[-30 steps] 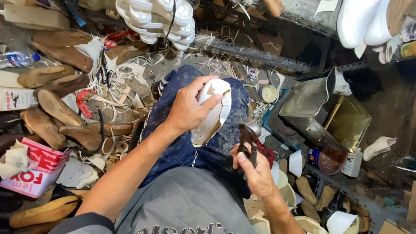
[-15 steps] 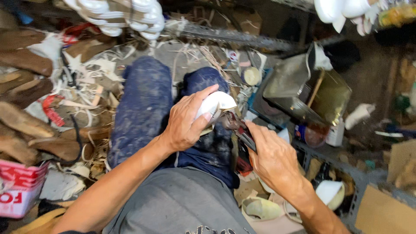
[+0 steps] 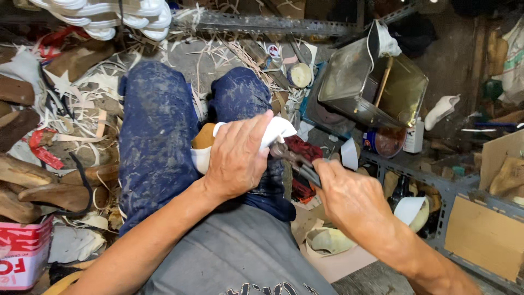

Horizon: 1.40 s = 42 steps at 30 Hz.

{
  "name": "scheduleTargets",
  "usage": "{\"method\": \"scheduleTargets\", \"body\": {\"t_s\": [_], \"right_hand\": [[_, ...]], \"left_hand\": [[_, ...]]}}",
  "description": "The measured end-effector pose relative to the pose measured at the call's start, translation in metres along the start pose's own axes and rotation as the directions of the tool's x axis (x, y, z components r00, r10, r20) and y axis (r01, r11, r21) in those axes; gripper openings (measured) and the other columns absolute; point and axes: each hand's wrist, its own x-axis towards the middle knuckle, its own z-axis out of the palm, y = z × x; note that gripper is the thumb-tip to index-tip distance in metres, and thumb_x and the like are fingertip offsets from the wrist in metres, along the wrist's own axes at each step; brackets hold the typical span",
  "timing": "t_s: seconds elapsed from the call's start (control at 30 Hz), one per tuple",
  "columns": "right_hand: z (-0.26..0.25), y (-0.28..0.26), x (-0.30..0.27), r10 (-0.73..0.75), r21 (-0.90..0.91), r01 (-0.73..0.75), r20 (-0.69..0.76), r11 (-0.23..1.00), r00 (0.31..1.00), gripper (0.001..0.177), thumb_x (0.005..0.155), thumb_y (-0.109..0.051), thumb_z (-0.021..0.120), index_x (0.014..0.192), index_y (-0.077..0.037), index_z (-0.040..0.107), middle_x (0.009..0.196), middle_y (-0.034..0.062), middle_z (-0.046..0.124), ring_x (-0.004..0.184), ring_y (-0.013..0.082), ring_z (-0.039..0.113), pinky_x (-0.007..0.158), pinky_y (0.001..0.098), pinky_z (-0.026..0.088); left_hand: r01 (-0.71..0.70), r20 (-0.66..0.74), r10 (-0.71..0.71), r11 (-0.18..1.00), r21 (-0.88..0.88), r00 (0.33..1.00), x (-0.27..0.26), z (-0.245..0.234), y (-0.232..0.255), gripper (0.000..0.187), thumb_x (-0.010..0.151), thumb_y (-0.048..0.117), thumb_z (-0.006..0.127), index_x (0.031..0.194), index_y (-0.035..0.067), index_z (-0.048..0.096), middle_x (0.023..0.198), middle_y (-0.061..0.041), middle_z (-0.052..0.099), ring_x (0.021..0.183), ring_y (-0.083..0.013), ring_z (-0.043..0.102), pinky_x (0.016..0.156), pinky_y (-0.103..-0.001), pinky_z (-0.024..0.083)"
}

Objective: The person works on leather shoes by using pliers to pull and stretch white leather over a wooden shoe last and using a hammer to tap it into place.

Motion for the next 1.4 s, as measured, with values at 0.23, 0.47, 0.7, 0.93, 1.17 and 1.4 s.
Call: {"method": "scheduleTargets", "body": {"t_s": [0.23,0.47,0.7,0.93,1.17,1.4], "right_hand": [[0.015,-0.006,-0.011,-0.054,0.158,0.05,0.025,0.986,0.998,0.035,0.095,-0.035,0.06,0.123,-0.015,0.051,0.089,0.0054,0.067,0.064,0.0372,0.07,0.042,0.0525,0.051],[0.001,-0.012,0.003,-0.054,0.541,0.012,0.062,0.841,0.997,0.046,0.099,-0.04,0.051,0.137,-0.013,0.053,0.12,0.0144,0.07,0.108,0.0402,0.064,0.082,0.0513,0.049],[0.039,-0.022,0.024,-0.236,0.822,-0.299,0.206,-0.484,0.95,0.073,0.078,-0.048,0.079,0.122,0.004,0.051,0.093,0.0206,0.065,0.09,0.0351,0.073,0.057,0.0381,0.056],[0.039,-0.049,0.032,-0.173,0.934,-0.343,0.356,0.1,0.918,0.05,0.09,-0.033,0.065,0.134,-0.01,0.068,0.09,0.0028,0.068,0.081,0.0131,0.063,0.079,0.0261,0.048],[0.032,-0.016,0.04,-0.28,0.973,-0.215,0.183,-0.088,0.942,0.081,0.086,-0.071,0.042,0.128,-0.006,0.066,0.087,0.0025,0.06,0.072,0.0136,0.058,0.057,0.0261,0.042],[0.033,-0.023,0.042,-0.103,0.957,-0.274,0.265,-0.093,0.959,0.032,0.09,-0.016,0.069,0.12,-0.004,0.071,0.07,0.0037,0.056,0.055,0.0135,0.056,0.054,0.0276,0.05]], "left_hand": [[-0.041,0.101,0.034,0.997,0.068,0.994,-0.008,-0.002,-0.005,0.054,0.103,0.022,0.045,0.152,0.002,0.036,0.139,-0.019,0.061,0.107,-0.0359,0.062,0.092,-0.048,0.044],[0.044,-0.005,-0.044,0.999,0.014,0.999,-0.004,-0.007,-0.015,0.051,0.106,0.027,0.041,0.151,0.003,0.042,0.144,-0.021,0.059,0.12,-0.0371,0.064,0.094,-0.046,0.049],[0.149,-0.282,-0.132,0.988,0.04,0.95,0.023,-0.035,-0.026,0.036,0.09,0.019,0.074,0.116,0.002,0.057,0.126,-0.018,0.058,0.114,-0.0349,0.064,0.096,-0.042,0.056],[0.174,-0.276,-0.124,0.971,0.162,0.953,0.044,-0.055,-0.02,0.012,0.092,0.007,0.071,0.098,0.002,0.062,0.102,-0.013,0.064,0.088,-0.0263,0.068,0.074,-0.034,0.056],[0.201,-0.181,-0.175,0.97,0.14,0.968,0.04,-0.065,-0.008,0.003,0.096,0.003,0.064,0.098,0.004,0.062,0.107,-0.013,0.068,0.09,-0.0229,0.071,0.067,-0.032,0.056],[0.384,-0.252,-0.424,0.903,-0.194,0.87,0.038,-0.057,0.014,0.023,0.104,0.022,0.052,0.095,0.003,0.059,0.098,-0.014,0.068,0.098,-0.0283,0.077,0.076,-0.033,0.054]]}}
